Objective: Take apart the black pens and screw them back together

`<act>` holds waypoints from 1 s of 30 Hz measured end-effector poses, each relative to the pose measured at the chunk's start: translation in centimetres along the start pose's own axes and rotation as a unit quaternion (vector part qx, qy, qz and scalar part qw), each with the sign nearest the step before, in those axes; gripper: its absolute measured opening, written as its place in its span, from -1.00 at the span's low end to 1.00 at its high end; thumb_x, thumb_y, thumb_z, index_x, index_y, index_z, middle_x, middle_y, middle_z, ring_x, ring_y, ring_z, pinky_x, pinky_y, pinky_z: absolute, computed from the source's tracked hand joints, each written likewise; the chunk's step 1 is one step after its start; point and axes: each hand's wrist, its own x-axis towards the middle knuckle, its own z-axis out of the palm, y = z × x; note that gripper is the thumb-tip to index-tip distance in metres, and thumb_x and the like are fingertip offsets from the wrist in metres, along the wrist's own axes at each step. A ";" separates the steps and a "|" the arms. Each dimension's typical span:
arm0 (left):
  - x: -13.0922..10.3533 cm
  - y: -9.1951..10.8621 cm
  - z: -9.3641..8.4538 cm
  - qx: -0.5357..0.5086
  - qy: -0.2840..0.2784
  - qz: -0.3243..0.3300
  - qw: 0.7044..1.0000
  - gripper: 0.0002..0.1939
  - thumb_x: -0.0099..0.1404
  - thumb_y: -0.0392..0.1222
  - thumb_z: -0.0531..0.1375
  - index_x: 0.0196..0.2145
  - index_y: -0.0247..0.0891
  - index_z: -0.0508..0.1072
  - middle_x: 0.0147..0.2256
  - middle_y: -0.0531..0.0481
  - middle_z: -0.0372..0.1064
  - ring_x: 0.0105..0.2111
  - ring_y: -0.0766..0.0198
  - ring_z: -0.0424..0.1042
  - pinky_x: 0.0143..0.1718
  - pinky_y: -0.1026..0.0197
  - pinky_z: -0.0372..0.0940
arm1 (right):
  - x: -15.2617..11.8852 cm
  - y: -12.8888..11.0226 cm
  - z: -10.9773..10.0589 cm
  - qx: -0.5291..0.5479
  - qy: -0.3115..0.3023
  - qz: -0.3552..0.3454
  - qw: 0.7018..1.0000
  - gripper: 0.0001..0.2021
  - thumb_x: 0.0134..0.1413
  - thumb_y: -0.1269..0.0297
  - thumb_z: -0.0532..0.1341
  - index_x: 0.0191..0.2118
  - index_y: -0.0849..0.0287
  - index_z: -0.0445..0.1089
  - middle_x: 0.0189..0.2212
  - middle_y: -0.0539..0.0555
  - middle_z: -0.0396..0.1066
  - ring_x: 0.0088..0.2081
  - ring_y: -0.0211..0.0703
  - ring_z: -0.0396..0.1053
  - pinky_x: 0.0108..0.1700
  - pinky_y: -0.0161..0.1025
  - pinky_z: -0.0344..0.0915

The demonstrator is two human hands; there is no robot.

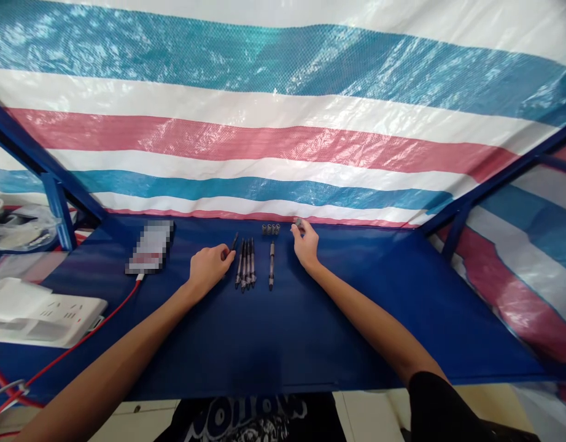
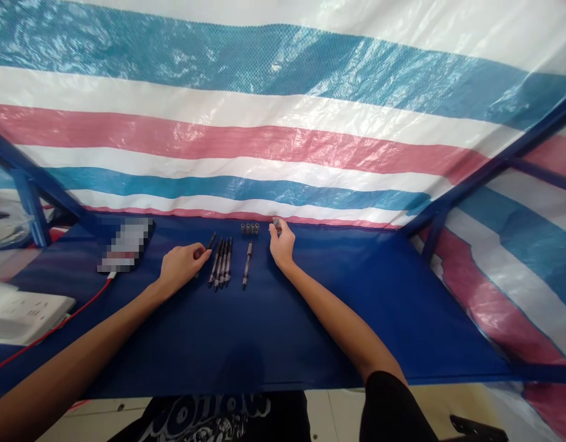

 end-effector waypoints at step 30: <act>0.2 0.7 0.7 0.004 -0.083 0.010 0.996 -0.57 0.35 0.08 -0.02 -0.51 -0.23 0.37 -0.50 -0.01 0.42 -0.45 0.22 0.35 -0.50 0.24 -0.14 | 1.3 0.8 0.8 -0.175 -0.122 -0.085 0.973 -0.76 0.05 0.44 0.16 -0.13 0.19 0.41 -0.29 0.11 0.49 -0.23 -0.06 0.41 -0.11 -0.16 0.28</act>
